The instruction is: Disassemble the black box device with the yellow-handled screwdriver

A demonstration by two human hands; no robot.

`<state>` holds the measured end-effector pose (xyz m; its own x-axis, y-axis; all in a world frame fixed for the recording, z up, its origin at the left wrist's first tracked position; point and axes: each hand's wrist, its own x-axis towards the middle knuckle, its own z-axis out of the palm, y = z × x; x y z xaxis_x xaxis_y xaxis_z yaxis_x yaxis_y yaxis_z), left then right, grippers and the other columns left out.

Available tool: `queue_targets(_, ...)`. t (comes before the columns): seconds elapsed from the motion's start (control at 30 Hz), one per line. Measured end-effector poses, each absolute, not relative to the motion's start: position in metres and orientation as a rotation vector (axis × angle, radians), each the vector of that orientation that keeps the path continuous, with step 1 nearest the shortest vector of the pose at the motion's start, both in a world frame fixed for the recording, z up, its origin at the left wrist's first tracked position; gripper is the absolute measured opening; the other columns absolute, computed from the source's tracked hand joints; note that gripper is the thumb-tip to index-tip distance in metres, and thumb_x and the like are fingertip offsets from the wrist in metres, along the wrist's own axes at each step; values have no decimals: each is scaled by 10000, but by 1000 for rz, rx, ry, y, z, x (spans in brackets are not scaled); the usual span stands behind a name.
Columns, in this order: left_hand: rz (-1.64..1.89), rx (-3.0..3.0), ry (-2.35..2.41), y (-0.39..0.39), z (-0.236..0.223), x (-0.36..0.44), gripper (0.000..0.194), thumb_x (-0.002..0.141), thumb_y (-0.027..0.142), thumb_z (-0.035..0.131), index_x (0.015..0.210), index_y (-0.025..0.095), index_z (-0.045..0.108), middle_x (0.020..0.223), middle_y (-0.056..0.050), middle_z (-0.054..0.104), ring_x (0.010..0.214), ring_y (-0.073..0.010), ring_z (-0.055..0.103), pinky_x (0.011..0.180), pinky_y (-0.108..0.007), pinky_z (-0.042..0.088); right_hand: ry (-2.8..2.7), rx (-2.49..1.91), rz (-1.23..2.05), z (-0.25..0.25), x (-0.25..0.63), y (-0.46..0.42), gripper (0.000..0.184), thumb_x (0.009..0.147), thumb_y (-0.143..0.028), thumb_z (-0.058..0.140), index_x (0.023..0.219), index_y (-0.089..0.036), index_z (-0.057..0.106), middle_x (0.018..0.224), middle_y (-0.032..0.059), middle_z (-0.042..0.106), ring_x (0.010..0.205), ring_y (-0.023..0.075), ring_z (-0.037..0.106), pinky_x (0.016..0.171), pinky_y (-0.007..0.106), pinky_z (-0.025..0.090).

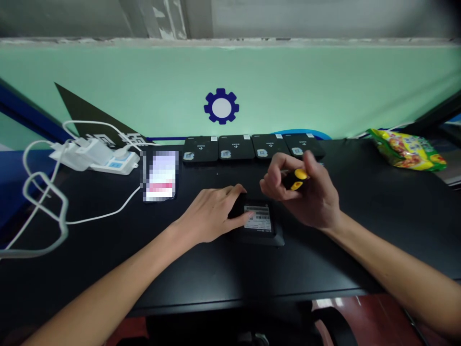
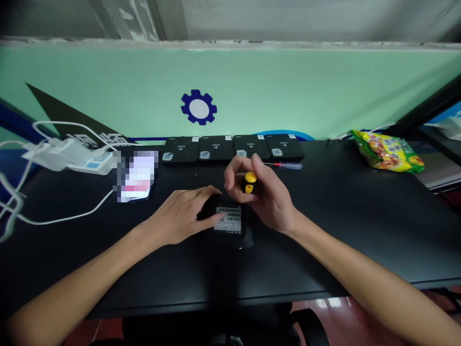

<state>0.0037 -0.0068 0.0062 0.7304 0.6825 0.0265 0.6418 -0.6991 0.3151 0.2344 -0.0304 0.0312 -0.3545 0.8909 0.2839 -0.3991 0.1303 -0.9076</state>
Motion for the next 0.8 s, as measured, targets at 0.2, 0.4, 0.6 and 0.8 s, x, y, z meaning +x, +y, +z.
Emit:
queue_targets(0.2,228,2613,1057,-6,7,4,507,1101,628,527,1369,202,590,990,-49,768,759,-243,741,711,-368,532,-1241,-569,1406,34,233,-28,295,1086,-463,616,889,-243,624,648,-30,424,586,177,339,622,342,295)
queue_targets(0.4,211,2575,1069,-4,10,4,476,1093,608,554,1355,213,596,916,-21,734,725,-232,727,691,-357,534,-1180,-576,1456,35,240,-29,453,1127,-574,482,940,-218,690,641,-34,370,587,177,280,628,349,301)
queue_targets(0.6,199,2548,1074,-3,13,4,442,1085,569,577,1346,214,606,896,-13,726,696,-228,723,723,-374,562,-1129,-474,1497,35,243,-27,300,1131,-430,533,921,-230,612,647,-40,416,595,171,323,638,339,276)
queue_targets(0.8,237,2548,1086,-4,16,4,423,1074,542,610,1348,220,618,871,-5,723,709,-226,727,721,-371,583,-1109,-510,1531,36,241,-28,522,1163,-541,398,877,-199,671,628,-39,378,587,171,284,638,352,252)
